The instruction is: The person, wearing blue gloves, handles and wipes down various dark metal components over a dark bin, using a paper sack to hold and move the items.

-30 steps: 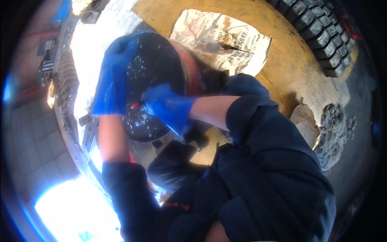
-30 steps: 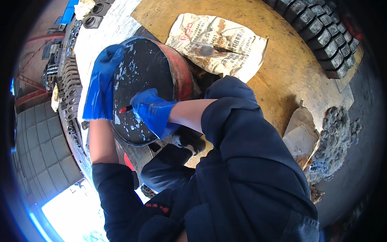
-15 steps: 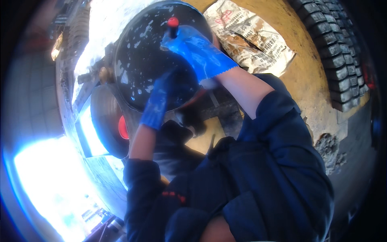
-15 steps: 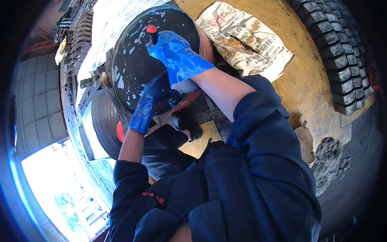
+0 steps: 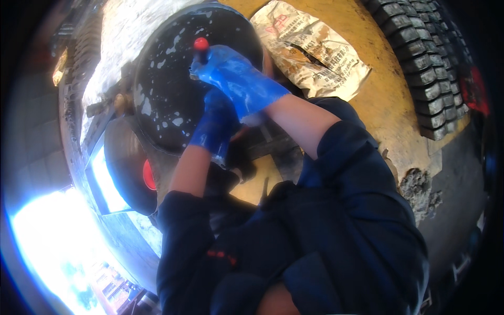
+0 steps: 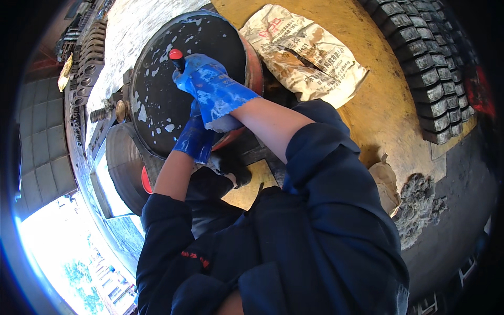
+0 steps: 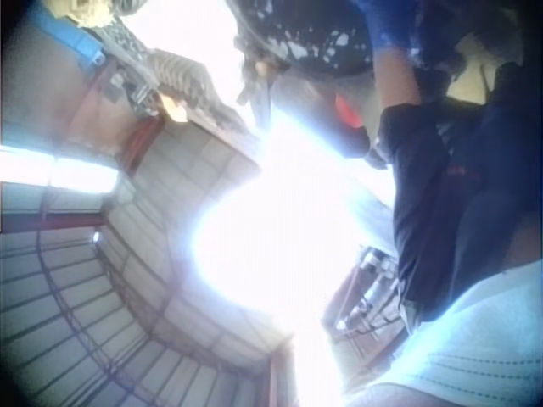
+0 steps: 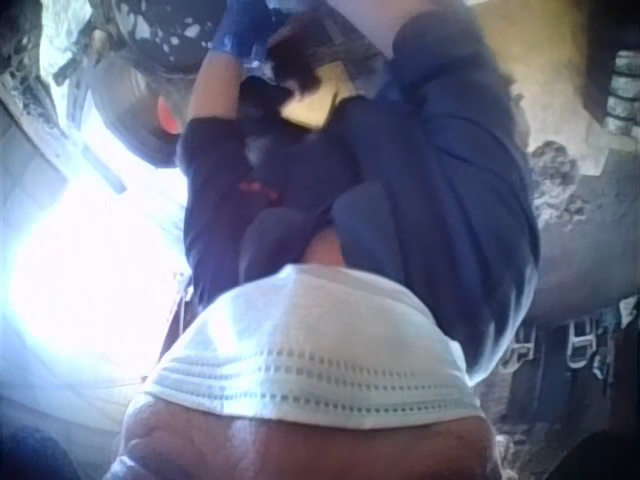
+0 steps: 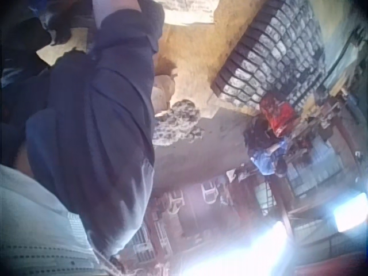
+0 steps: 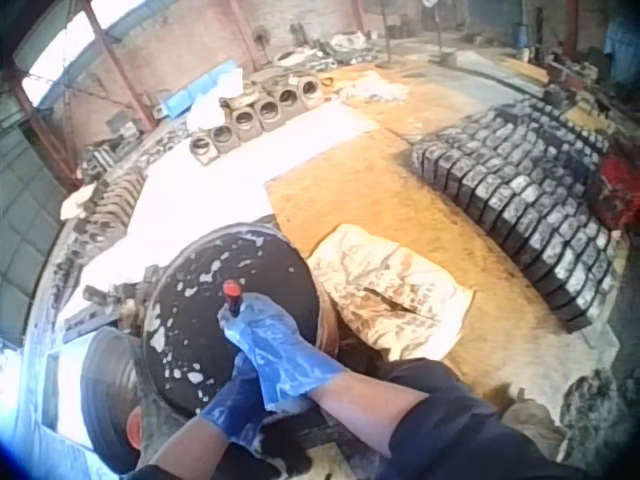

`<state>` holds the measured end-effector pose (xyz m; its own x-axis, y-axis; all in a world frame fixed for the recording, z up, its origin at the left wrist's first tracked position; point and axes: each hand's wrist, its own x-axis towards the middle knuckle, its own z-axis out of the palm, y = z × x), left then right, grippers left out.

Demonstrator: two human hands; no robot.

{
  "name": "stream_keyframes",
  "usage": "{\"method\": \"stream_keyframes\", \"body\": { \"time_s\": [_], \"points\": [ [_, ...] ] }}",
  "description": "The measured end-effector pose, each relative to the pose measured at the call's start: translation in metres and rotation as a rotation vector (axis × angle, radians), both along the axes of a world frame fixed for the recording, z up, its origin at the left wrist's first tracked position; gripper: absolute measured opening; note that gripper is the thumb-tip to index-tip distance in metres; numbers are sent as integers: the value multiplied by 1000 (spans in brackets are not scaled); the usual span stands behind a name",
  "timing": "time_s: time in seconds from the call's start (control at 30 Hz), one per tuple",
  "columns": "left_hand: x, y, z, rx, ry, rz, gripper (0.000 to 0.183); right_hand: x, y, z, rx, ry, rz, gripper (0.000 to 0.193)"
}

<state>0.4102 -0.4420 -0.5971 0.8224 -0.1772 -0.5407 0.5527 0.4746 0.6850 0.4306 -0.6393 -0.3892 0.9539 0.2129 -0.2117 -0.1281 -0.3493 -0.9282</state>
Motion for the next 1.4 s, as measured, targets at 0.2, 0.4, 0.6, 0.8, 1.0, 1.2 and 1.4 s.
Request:
{"method": "stream_keyframes", "body": {
  "time_s": [0.2, 0.4, 0.6, 0.8, 1.0, 1.2, 1.4],
  "points": [
    [21, 3, 25, 286, -37, -188, 36, -2, 8, 13, -4, 81, 28, 39],
    [35, -11, 37, 556, -78, -408, 38, 3, 5, 7, -33, -3, -24, 40],
    [40, -6, 51, 718, -131, -522, 40, 7, 6, -1, -27, -89, 4, 40],
    [20, 3, 88, 880, -257, -670, 42, 11, -7, 10, -111, 22, -62, 44],
    [-27, -2, 146, 1002, -403, -809, 44, 21, -6, -11, -66, 3, -81, 42],
    [-8, -21, 113, 1157, -485, -821, 44, 22, -2, -14, -45, 30, -65, 41],
    [47, -29, 39, 1177, -372, -626, 41, 17, 2, 2, -63, 58, -64, 41]
  ]
}}
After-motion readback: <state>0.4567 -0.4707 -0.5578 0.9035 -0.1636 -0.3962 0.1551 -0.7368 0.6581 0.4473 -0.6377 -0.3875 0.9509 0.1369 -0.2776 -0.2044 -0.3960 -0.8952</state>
